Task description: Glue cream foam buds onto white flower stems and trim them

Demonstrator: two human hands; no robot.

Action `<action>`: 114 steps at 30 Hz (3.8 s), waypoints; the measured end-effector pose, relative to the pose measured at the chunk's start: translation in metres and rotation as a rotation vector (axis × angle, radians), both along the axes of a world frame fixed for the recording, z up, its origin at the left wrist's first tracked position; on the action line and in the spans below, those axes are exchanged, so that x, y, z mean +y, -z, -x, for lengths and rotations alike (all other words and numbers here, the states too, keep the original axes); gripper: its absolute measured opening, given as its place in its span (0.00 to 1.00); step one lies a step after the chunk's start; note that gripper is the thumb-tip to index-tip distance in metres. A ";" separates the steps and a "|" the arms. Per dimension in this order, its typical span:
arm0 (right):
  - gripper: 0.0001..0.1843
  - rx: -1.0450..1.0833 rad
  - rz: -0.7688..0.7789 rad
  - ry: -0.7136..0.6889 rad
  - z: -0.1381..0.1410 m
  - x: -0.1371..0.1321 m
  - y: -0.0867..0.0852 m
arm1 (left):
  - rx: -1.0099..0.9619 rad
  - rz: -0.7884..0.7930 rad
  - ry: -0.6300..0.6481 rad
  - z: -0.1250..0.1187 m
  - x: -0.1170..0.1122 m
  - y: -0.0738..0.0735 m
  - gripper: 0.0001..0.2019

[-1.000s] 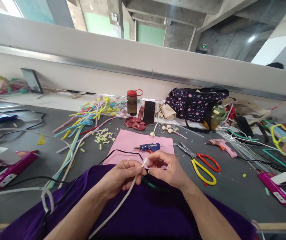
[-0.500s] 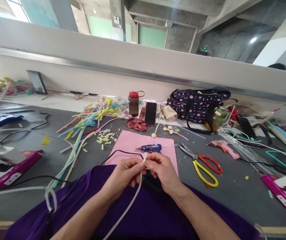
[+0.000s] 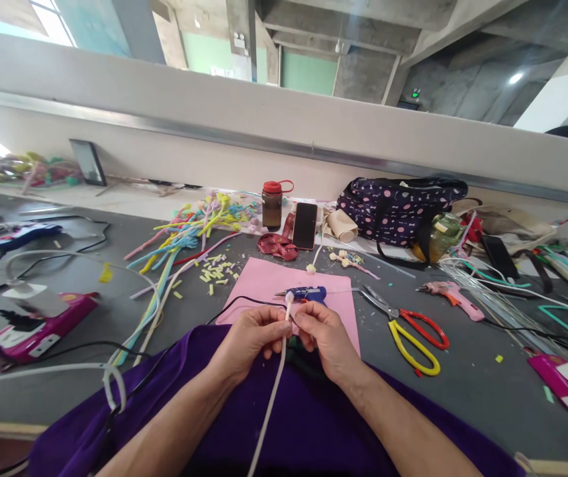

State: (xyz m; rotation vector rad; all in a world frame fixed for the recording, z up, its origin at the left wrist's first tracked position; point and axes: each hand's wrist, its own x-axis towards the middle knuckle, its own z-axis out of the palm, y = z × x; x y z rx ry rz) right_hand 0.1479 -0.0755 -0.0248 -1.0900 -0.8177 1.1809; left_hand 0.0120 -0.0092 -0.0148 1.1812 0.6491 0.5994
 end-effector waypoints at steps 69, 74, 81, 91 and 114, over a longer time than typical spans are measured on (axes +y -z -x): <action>0.10 -0.472 -0.003 -0.044 0.011 -0.007 -0.007 | -0.081 0.062 -0.069 0.003 0.004 -0.001 0.11; 0.11 -0.463 -0.003 -0.049 0.011 -0.008 -0.006 | -0.073 0.065 -0.057 0.003 0.004 0.000 0.11; 0.11 -0.474 -0.006 -0.054 0.010 -0.007 -0.006 | -0.078 0.047 -0.061 0.003 0.003 0.001 0.11; 0.13 -0.450 -0.004 -0.038 0.009 -0.007 -0.006 | -0.076 0.059 -0.079 0.003 0.004 -0.002 0.12; 0.11 -0.493 -0.052 -0.051 0.007 -0.008 -0.006 | -0.077 0.076 -0.055 0.004 0.003 0.000 0.12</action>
